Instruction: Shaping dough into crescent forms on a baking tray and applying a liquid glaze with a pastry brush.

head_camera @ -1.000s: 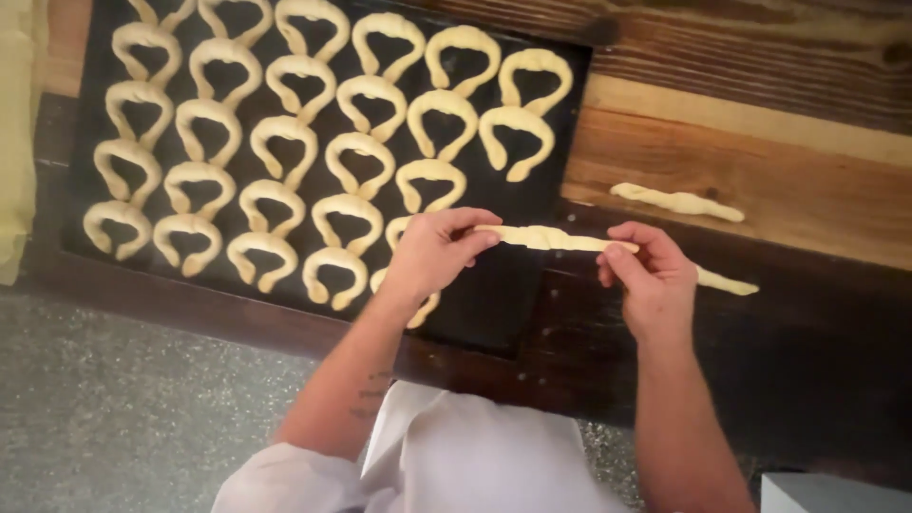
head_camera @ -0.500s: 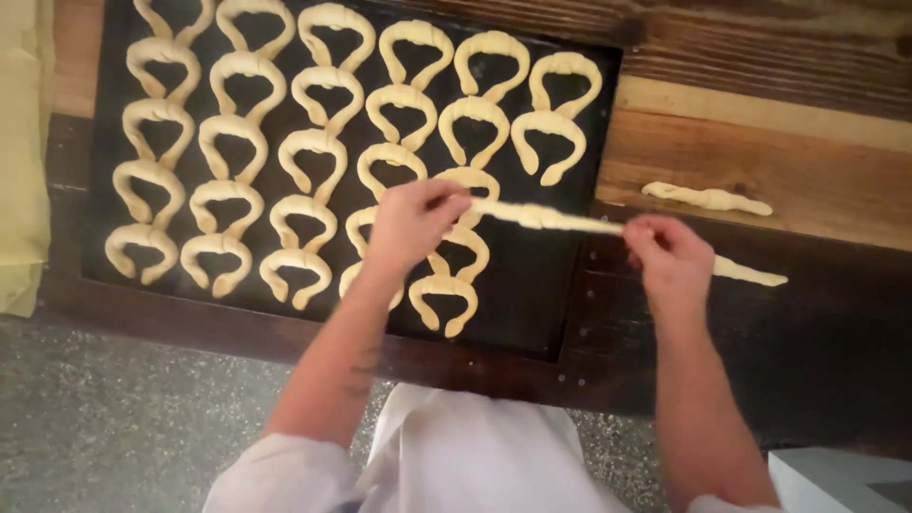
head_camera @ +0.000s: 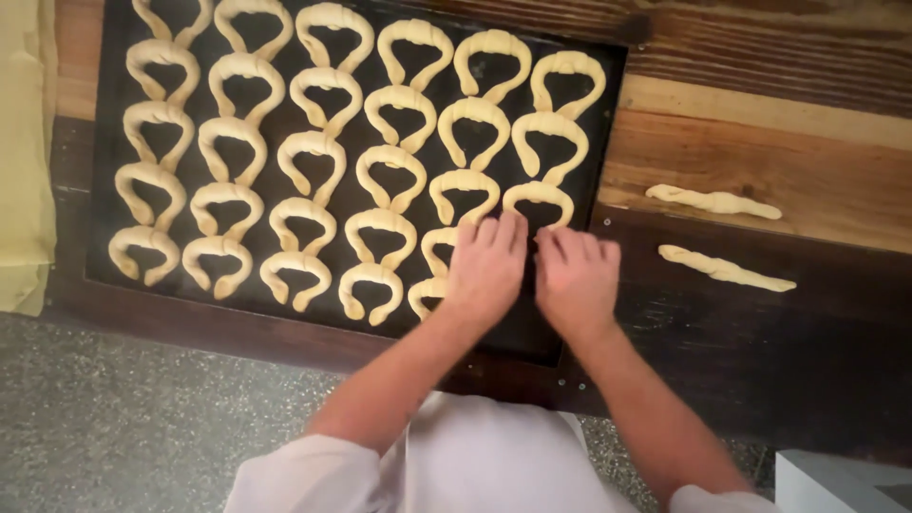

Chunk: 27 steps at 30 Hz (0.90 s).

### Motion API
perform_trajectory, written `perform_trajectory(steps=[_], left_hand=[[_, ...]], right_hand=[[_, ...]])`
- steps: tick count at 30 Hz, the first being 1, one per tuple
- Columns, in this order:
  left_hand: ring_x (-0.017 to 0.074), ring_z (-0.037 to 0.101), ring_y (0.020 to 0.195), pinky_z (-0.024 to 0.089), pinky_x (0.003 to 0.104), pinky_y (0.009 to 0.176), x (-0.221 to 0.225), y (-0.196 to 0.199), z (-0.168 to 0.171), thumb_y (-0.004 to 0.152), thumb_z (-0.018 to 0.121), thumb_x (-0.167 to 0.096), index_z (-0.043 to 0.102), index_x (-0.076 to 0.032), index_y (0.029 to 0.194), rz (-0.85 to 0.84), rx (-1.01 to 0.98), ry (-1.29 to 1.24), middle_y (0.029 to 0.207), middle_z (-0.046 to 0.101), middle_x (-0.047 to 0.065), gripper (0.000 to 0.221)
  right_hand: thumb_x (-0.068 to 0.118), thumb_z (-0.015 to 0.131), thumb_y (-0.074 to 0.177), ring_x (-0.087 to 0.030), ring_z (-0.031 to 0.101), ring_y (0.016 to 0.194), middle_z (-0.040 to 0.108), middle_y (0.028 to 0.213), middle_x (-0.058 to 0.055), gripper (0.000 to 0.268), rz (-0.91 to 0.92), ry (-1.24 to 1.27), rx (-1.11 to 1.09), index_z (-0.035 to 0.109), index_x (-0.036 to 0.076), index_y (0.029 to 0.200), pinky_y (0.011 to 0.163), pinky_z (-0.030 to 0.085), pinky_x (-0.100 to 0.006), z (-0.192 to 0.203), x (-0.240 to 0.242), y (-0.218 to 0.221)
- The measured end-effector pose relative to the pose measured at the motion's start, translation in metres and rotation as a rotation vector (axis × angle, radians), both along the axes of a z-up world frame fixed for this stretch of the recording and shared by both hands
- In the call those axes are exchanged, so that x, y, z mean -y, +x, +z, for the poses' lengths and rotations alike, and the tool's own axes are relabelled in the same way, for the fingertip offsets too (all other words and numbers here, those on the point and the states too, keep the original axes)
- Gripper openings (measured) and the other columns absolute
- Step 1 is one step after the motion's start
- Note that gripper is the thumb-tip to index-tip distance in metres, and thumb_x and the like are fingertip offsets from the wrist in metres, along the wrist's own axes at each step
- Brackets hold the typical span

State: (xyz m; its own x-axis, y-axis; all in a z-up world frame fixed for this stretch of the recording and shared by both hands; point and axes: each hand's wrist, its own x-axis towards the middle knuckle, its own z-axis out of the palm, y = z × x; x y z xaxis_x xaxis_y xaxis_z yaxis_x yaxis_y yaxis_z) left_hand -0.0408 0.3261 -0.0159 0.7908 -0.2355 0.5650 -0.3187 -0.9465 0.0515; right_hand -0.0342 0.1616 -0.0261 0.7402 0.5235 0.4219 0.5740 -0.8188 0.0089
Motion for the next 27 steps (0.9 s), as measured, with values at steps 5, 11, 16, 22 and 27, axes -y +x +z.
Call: perform_trajectory(steps=[5,11,16,22,27], left_hand=[[0.0293,0.051,0.08,0.04,0.04,0.065,-0.001,0.0,-0.002,0.094,0.048,-0.008,0.069,0.0,0.116,-0.026,-0.053,0.014,0.099,0.057,0.015,0.032],[0.0311,0.058,0.084,0.044,0.043,0.067,-0.01,0.047,-0.041,0.078,0.067,-0.022,0.072,-0.01,0.088,-0.116,-0.055,-0.139,0.089,0.06,0.008,0.017],[0.026,0.064,0.085,0.044,0.04,0.07,-0.009,0.057,0.01,0.076,0.074,-0.026,0.072,-0.019,0.087,-0.082,-0.058,-0.103,0.087,0.063,0.001,0.014],[0.0271,0.068,0.097,0.051,0.041,0.08,0.037,0.033,0.014,0.079,0.081,-0.031,0.067,-0.017,0.127,-0.17,-0.26,-0.196,0.104,0.067,0.003,0.052],[0.0289,0.066,0.109,0.05,0.043,0.088,0.08,0.029,0.025,0.083,0.079,-0.029,0.062,-0.015,0.136,-0.207,-0.295,-0.244,0.118,0.066,0.005,0.057]], right_hand=[[0.02,0.054,0.09,-0.027,0.056,0.088,0.058,0.1,-0.01,0.039,0.008,-0.076,0.006,0.069,0.004,0.122,0.076,0.04,-0.039,0.001,-0.014,-0.015],[0.018,0.063,0.077,-0.025,0.058,0.09,0.057,0.1,-0.006,0.039,-0.023,-0.076,-0.049,0.072,0.009,0.114,0.077,0.041,-0.038,0.0,-0.013,-0.014],[0.013,0.075,0.089,-0.034,0.07,0.097,0.072,0.103,-0.01,0.022,-0.102,0.341,-0.224,0.075,0.011,0.111,0.082,0.051,-0.043,0.029,0.025,-0.008],[0.017,0.088,0.072,-0.034,0.06,0.121,0.062,0.131,-0.01,0.064,-0.31,0.029,-0.114,0.069,0.016,0.133,0.1,0.049,-0.049,0.013,0.189,0.067],[0.021,0.074,0.086,-0.037,0.061,0.108,0.063,0.108,-0.012,0.032,-0.119,0.142,-0.455,0.068,0.011,0.116,0.088,0.049,-0.052,0.02,0.204,0.098]])
